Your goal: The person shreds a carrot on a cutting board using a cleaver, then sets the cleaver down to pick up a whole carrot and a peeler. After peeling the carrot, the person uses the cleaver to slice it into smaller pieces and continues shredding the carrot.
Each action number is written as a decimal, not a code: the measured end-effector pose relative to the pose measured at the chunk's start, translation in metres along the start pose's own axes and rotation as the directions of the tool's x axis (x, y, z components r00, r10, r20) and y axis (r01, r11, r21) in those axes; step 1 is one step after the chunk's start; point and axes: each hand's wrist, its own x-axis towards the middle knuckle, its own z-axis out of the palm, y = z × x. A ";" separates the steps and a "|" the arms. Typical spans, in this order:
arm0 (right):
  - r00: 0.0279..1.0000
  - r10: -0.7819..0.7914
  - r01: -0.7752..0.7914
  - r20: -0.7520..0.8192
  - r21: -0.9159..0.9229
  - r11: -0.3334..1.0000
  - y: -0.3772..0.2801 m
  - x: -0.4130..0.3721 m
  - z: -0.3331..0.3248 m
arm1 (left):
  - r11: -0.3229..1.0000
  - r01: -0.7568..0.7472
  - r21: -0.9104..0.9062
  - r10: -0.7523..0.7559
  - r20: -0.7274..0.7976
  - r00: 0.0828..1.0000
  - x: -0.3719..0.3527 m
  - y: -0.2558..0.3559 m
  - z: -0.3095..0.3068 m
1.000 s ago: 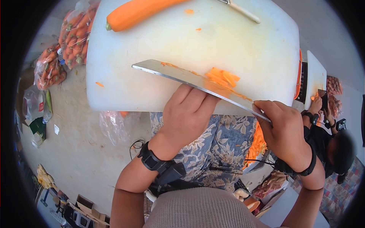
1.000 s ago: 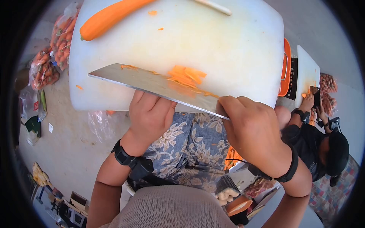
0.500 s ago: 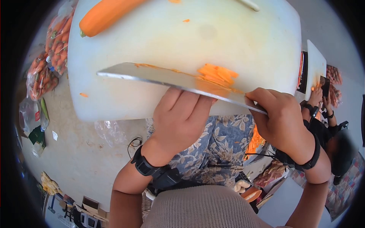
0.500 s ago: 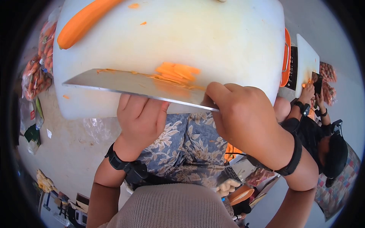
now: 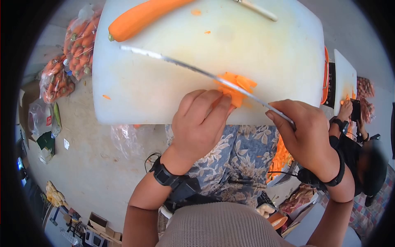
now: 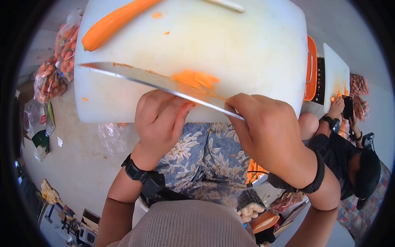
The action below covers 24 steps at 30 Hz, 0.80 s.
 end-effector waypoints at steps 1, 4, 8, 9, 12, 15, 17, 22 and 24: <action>1.000 -0.003 0.003 0.007 0.019 1.000 0.000 0.000 -0.001 | 1.000 0.013 0.009 -0.013 0.003 1.000 0.001 0.000 0.000; 0.999 -0.004 0.004 0.049 -0.003 1.000 0.001 -0.004 -0.004 | 1.000 0.026 -0.001 -0.026 0.017 1.000 0.001 0.000 -0.002; 0.994 -0.018 0.028 0.107 -0.096 0.995 0.001 -0.006 -0.005 | 0.999 0.039 -0.005 -0.039 0.049 0.998 -0.001 0.001 -0.003; 0.994 -0.014 0.025 0.112 -0.094 0.995 0.000 -0.005 -0.006 | 0.999 0.033 0.002 -0.033 0.050 0.998 0.000 0.001 -0.004; 0.983 0.013 0.009 0.184 -0.118 0.993 -0.005 -0.001 -0.009 | 1.000 0.028 -0.001 -0.028 0.054 0.998 0.001 0.000 -0.003; 0.975 0.040 -0.007 0.219 -0.150 0.989 -0.008 0.003 -0.007 | 0.999 0.039 -0.032 -0.036 0.063 0.997 0.000 0.000 -0.003; 0.986 0.003 0.016 0.167 -0.115 0.993 -0.004 0.007 0.002 | 0.997 0.049 -0.061 -0.044 0.077 0.996 -0.001 0.000 -0.003; 0.994 0.030 -0.022 0.103 -0.077 0.997 0.003 0.001 0.015 | 0.999 0.029 -0.029 -0.028 0.025 0.999 0.002 0.000 0.000; 0.998 0.015 -0.012 0.056 -0.040 0.999 0.007 -0.001 0.016 | 0.999 0.022 -0.038 -0.021 0.006 1.000 0.001 -0.001 0.000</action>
